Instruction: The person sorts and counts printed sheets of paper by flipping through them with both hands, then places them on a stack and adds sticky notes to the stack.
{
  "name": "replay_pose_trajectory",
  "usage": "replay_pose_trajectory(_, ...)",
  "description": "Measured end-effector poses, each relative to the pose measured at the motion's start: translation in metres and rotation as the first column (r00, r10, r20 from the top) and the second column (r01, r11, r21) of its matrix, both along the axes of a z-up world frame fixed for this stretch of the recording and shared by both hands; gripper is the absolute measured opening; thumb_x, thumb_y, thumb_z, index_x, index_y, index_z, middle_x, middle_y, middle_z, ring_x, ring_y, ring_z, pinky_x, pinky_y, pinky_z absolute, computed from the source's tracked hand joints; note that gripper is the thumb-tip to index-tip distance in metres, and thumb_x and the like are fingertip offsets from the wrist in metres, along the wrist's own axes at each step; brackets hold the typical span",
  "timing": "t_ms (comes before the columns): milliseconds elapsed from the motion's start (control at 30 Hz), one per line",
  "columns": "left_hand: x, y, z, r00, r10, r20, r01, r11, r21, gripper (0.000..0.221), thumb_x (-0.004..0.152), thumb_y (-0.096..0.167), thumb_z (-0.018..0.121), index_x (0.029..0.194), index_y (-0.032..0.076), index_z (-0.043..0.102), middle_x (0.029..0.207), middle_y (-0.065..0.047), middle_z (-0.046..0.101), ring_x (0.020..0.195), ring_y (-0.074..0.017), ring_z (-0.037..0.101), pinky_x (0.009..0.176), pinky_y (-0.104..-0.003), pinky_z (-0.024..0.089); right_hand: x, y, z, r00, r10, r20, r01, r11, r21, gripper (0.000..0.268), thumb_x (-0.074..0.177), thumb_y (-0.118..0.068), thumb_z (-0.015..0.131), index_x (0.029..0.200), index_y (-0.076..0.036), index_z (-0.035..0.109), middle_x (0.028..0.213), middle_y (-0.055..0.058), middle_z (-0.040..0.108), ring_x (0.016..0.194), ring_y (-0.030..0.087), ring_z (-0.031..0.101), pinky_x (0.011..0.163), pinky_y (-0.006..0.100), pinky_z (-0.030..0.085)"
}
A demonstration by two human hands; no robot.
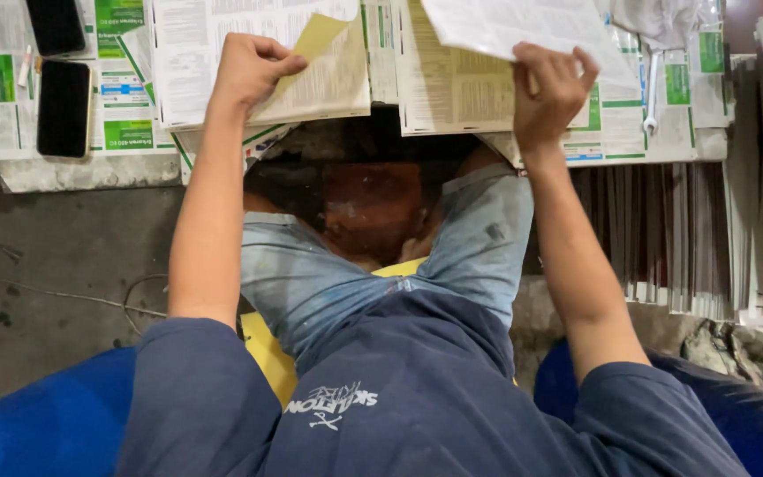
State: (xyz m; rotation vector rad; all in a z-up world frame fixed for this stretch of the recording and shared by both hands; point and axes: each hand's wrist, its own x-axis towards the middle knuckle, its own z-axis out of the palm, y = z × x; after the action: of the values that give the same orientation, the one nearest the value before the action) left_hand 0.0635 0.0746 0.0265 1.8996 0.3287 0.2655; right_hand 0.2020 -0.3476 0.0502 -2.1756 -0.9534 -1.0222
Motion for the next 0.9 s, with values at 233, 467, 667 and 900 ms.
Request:
replay_pose_trajectory(233, 0.001, -0.031, 0.001, 0.742, 0.375, 0.555, -0.591, 0.757, 0.278, 0.002, 0.096, 0.009, 0.078, 0.095, 0.01, 0.079, 0.093, -0.004, 0.081, 0.086, -0.0152, 0.076, 0.081, -0.034, 0.056, -0.031, -0.008, -0.073, 0.97, -0.104, -0.221, 0.009, 0.92, -0.392, 0.039, 0.098, -0.01, 0.071, 0.135, -0.023, 0.068, 0.148, 0.008, 0.063, 0.141, 0.034, 0.052, 0.115, 0.062, 0.027)
replay_pose_trajectory(467, -0.017, -0.062, -0.039, 0.883, 0.194, 0.428, -0.403, 0.779, 0.479, 0.011, 0.093, 0.014, 0.081, 0.086, 0.009, 0.073, 0.099, -0.004, 0.081, 0.095, -0.0253, 0.074, 0.097, -0.048, 0.049, -0.032, -0.011, -0.088, 0.936, -0.123, -0.33, -0.012, 0.925, -0.381, 0.053, 0.103, -0.011, 0.066, 0.153, -0.028, 0.058, 0.155, 0.003, 0.058, 0.148, 0.034, 0.047, 0.118, 0.066, 0.025)
replay_pose_trajectory(667, 0.017, -0.036, -0.079, 0.962, -0.022, 0.271, -0.132, 0.833, 0.537, 0.041, 0.092, 0.002, 0.072, 0.133, -0.001, 0.063, 0.113, -0.014, 0.074, 0.133, -0.0438, 0.057, 0.116, -0.064, 0.03, -0.038, -0.014, -0.078, 0.913, -0.161, -0.375, -0.025, 0.894, -0.447, 0.053, 0.107, -0.031, 0.062, 0.158, -0.032, 0.05, 0.164, 0.013, 0.043, 0.153, 0.04, 0.035, 0.117, 0.073, 0.018)
replay_pose_trajectory(900, 0.069, -0.003, -0.067, 0.98, -0.122, 0.156, 0.0, 0.786, 0.619, 0.031, 0.098, -0.001, 0.063, 0.125, 0.011, 0.073, 0.144, -0.016, 0.063, 0.138, -0.0415, 0.052, 0.119, -0.061, 0.03, -0.044, -0.013, -0.063, 0.823, -0.33, -0.462, -0.003, 0.811, -0.585, 0.07, 0.103, -0.058, 0.054, 0.166, -0.038, 0.03, 0.173, 0.018, 0.018, 0.155, 0.053, 0.012, 0.111, 0.084, -0.001)
